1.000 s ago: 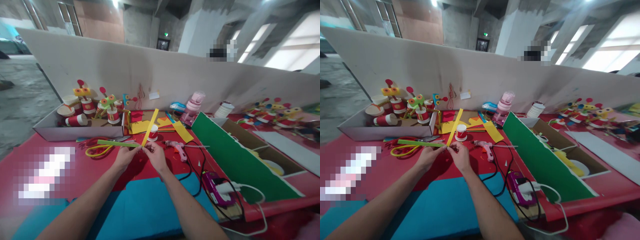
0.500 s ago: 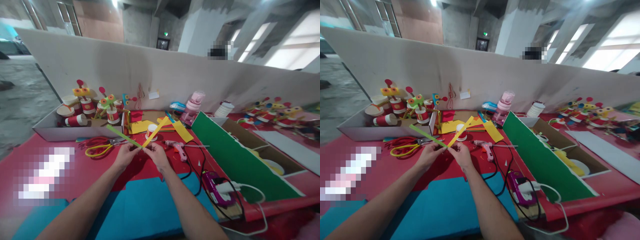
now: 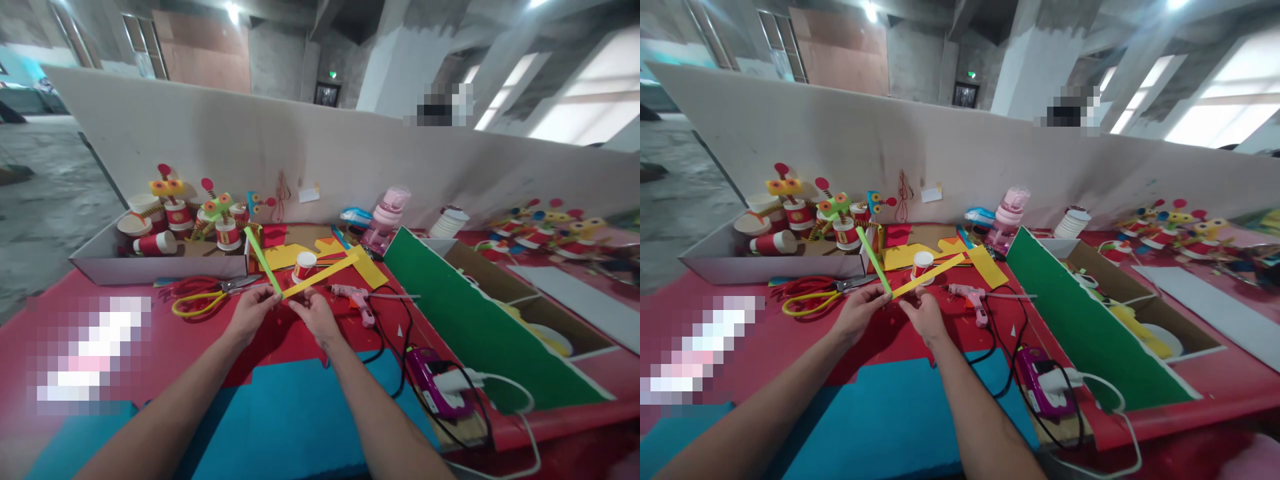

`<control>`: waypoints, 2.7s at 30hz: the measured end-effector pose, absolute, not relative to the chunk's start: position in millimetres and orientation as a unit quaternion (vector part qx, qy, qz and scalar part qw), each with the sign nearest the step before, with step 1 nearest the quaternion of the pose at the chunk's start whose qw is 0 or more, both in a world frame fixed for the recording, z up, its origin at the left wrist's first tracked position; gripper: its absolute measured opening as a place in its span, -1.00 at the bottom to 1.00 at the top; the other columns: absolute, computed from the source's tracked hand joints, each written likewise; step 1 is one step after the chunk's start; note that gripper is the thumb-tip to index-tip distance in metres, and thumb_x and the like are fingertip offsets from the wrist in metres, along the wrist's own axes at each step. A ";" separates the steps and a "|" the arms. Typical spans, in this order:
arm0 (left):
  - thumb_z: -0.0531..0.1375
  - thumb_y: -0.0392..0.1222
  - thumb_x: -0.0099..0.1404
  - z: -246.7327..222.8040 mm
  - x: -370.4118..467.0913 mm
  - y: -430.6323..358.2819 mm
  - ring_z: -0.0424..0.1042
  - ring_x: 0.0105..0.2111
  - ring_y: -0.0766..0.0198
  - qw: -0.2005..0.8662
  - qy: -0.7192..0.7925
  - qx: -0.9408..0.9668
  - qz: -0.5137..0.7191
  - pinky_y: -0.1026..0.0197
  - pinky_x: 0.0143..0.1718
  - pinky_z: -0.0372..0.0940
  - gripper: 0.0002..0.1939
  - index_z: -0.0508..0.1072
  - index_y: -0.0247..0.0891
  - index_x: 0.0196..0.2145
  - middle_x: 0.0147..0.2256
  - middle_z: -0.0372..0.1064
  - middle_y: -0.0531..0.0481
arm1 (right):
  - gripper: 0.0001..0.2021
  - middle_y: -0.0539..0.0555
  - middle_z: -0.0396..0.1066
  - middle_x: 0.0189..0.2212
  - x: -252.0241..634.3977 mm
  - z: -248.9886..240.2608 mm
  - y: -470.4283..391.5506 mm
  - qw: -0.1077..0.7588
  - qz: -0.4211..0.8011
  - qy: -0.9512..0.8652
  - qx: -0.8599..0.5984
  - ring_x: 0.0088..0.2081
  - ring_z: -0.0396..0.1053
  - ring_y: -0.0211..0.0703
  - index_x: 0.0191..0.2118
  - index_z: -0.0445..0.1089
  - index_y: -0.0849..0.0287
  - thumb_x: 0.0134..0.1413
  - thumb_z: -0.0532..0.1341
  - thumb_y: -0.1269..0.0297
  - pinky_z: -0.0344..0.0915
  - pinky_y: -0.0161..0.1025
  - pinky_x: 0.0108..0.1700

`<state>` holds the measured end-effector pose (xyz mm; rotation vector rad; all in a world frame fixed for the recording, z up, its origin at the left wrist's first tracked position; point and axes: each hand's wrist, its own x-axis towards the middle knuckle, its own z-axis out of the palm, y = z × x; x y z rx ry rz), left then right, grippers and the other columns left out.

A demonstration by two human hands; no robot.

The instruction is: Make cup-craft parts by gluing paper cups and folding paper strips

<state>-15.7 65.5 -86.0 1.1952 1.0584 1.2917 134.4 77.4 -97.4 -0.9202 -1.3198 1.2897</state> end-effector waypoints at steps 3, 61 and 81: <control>0.31 -0.02 0.04 -85.5 -15.3 65.0 0.24 -0.52 0.37 0.534 0.440 0.500 0.521 0.31 -0.45 0.15 -0.72 0.43 -0.30 -0.47 -0.53 0.31 0.06 | -0.79 0.03 0.53 -0.36 136.2 -94.6 78.0 0.521 0.560 -0.509 -0.393 -0.26 0.44 -0.10 -0.32 0.48 0.15 -0.15 0.31 0.21 0.32 -0.17 -0.12; 0.33 -0.13 0.02 -85.6 -9.7 61.6 0.27 -0.51 0.36 0.447 0.494 0.484 0.568 0.32 -0.45 0.14 -0.82 0.45 -0.28 -0.52 -0.56 0.32 0.08 | -0.78 0.03 0.51 -0.41 129.6 -94.4 70.5 0.516 0.451 -0.587 -0.432 -0.33 0.43 -0.12 -0.33 0.50 0.17 0.03 0.22 0.13 0.32 -0.27 -0.27; 0.34 -0.07 0.01 -90.5 -11.5 64.5 0.34 -0.43 0.29 0.483 0.471 0.470 0.569 0.27 -0.33 0.24 -0.77 0.48 -0.31 -0.49 -0.50 0.39 0.01 | -0.80 0.03 0.45 -0.45 131.2 -98.3 75.2 0.524 0.505 -0.548 -0.413 -0.39 0.39 -0.20 -0.37 0.41 0.19 -0.07 0.29 0.16 0.30 -0.29 -0.30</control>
